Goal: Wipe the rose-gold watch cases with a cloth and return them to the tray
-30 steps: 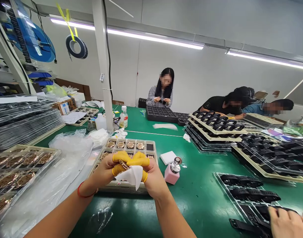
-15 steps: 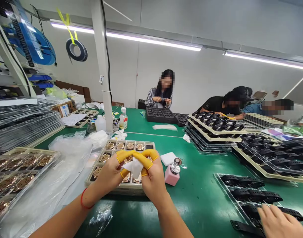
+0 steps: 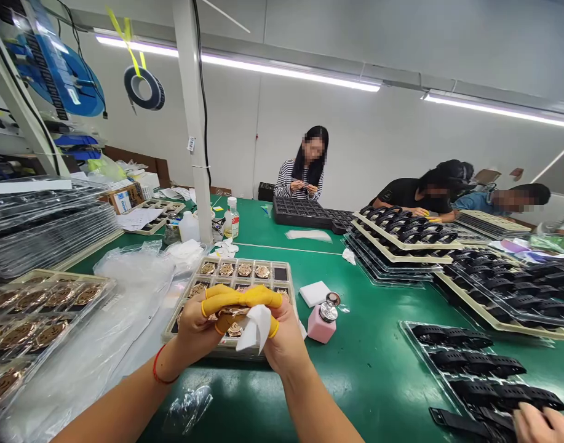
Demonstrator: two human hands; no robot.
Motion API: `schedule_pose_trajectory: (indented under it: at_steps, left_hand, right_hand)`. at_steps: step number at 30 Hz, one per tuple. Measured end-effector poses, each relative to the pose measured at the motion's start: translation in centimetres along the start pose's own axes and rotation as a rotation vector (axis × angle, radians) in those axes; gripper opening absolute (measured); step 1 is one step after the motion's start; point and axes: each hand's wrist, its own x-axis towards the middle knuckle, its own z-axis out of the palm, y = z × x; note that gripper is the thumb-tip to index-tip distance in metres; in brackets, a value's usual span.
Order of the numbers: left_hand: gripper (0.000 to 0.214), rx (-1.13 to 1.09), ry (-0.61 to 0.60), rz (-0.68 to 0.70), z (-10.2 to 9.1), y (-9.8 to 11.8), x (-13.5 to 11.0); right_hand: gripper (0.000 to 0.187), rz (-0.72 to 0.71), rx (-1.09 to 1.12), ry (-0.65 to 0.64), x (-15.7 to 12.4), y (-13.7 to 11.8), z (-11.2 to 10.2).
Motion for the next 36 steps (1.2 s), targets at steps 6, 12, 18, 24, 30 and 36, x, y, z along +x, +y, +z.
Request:
schedule_pose_trajectory:
  at_steps: [6,12,18,24,30,36]
  left_hand:
    - [0.017,0.398,-0.129,0.061,-0.3,-0.1,0.1]
    - [0.030,0.490,-0.230,0.147,0.2,0.3,0.3]
    - [0.017,-0.167,-0.270,-0.443,-0.1,1.0,0.7]
    - [0.024,-0.357,-0.152,-0.584,0.2,0.7,0.2]
    - [0.029,-0.267,-0.106,-0.652,0.1,0.5,0.1]
    - [0.028,-0.213,-0.180,-0.623,0.5,0.5,-0.4]
  right_hand:
    - [0.021,-0.146,-0.200,0.056,0.0,0.9,-0.8]
    - [0.019,0.014,0.001,0.162,0.6,1.3,-0.5]
    - [0.027,0.127,0.098,0.128,0.9,0.3,-0.2]
    - [0.028,0.016,0.050,0.233,1.2,-0.3,-0.5]
    - [0.020,0.009,-0.137,0.187,1.0,-1.4,-2.1]
    - [0.025,-0.039,-0.539,0.040,0.3,-1.3,-2.1]
